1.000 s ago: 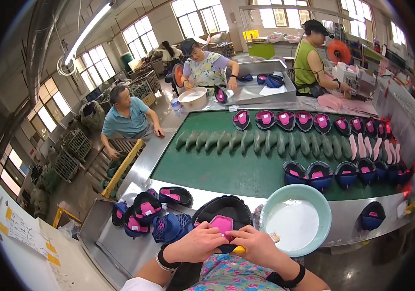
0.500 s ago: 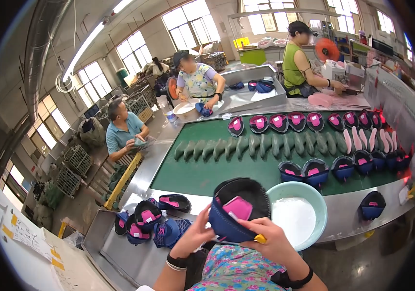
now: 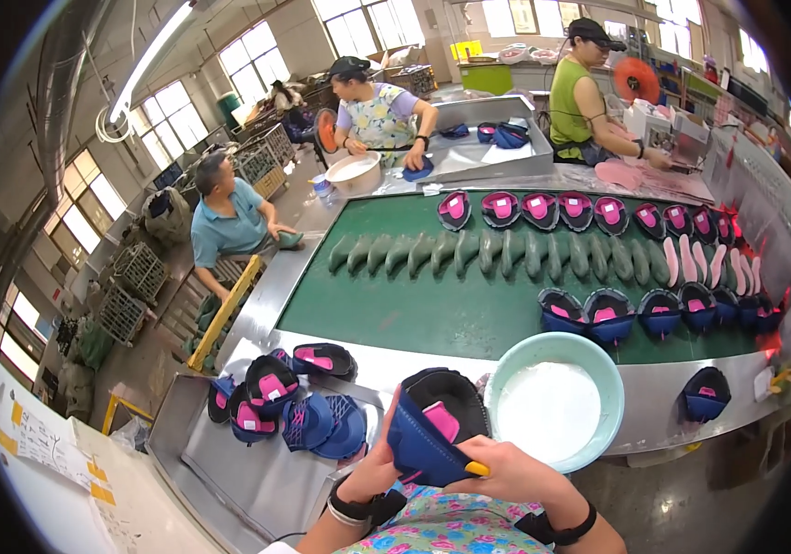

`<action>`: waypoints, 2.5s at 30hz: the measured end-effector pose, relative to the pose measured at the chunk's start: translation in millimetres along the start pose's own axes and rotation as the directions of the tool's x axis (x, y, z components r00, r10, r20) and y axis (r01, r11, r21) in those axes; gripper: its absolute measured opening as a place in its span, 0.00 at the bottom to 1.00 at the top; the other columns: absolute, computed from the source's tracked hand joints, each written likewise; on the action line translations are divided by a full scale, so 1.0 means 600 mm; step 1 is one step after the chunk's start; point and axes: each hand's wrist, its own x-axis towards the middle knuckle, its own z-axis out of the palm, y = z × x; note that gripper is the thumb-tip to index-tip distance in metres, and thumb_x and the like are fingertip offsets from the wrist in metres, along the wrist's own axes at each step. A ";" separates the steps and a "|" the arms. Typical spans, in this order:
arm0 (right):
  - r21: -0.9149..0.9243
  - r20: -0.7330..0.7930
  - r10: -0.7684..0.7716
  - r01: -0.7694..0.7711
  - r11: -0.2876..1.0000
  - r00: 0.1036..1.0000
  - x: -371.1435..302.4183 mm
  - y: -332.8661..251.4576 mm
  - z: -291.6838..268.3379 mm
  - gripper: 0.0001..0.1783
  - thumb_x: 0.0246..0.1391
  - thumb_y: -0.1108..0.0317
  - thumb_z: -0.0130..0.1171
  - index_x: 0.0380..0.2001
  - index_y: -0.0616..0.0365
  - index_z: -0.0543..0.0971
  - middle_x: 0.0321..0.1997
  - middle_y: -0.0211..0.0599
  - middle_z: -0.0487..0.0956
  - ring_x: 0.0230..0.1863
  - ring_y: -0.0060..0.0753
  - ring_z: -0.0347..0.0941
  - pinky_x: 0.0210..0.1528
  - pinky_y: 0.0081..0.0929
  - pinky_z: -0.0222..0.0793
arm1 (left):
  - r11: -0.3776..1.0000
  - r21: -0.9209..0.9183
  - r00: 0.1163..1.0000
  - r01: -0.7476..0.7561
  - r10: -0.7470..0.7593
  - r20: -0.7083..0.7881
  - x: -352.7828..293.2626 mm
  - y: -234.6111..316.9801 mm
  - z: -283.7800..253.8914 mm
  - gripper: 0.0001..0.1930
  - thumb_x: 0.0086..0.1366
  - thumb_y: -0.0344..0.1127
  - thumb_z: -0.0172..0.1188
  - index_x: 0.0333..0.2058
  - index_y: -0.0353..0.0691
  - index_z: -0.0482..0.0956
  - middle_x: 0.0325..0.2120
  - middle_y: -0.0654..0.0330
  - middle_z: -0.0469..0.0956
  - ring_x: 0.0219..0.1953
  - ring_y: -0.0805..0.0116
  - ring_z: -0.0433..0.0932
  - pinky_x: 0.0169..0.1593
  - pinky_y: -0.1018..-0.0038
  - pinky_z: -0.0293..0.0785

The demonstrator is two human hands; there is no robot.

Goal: The recorder is applying a white liquid adhesive to the edges and inner parts of blue and pink shoe uppers using a small brush at an assembly line station.

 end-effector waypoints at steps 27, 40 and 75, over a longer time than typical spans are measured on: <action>0.115 -0.842 0.281 -0.357 0.927 0.461 -0.091 0.319 -0.120 0.12 0.42 0.63 0.66 0.31 0.59 0.84 0.29 0.45 0.82 0.31 0.40 0.80 0.38 0.28 0.73 | 0.815 0.413 0.771 0.406 -0.548 0.325 -0.003 -0.019 0.036 0.30 0.52 0.26 0.66 0.55 0.33 0.68 0.55 0.51 0.70 0.53 0.66 0.72 0.57 0.75 0.63; 0.122 -0.827 0.357 -0.481 0.868 0.434 -0.083 0.278 -0.119 0.11 0.42 0.69 0.67 0.32 0.58 0.84 0.32 0.46 0.82 0.31 0.38 0.79 0.38 0.25 0.73 | 0.823 0.336 0.889 0.458 -0.435 -0.144 -0.003 -0.131 -0.031 0.27 0.64 0.29 0.53 0.61 0.33 0.58 0.57 0.55 0.66 0.57 0.63 0.67 0.60 0.69 0.62; 0.131 -0.770 0.215 -0.180 0.975 0.600 -0.072 0.140 -0.182 0.08 0.46 0.68 0.66 0.26 0.62 0.80 0.21 0.30 0.79 0.24 0.15 0.73 0.27 0.16 0.68 | 0.544 -0.801 0.819 0.251 -0.560 -0.124 0.106 -0.140 -0.006 0.15 0.65 0.29 0.49 0.50 0.39 0.72 0.45 0.53 0.76 0.48 0.57 0.76 0.52 0.63 0.74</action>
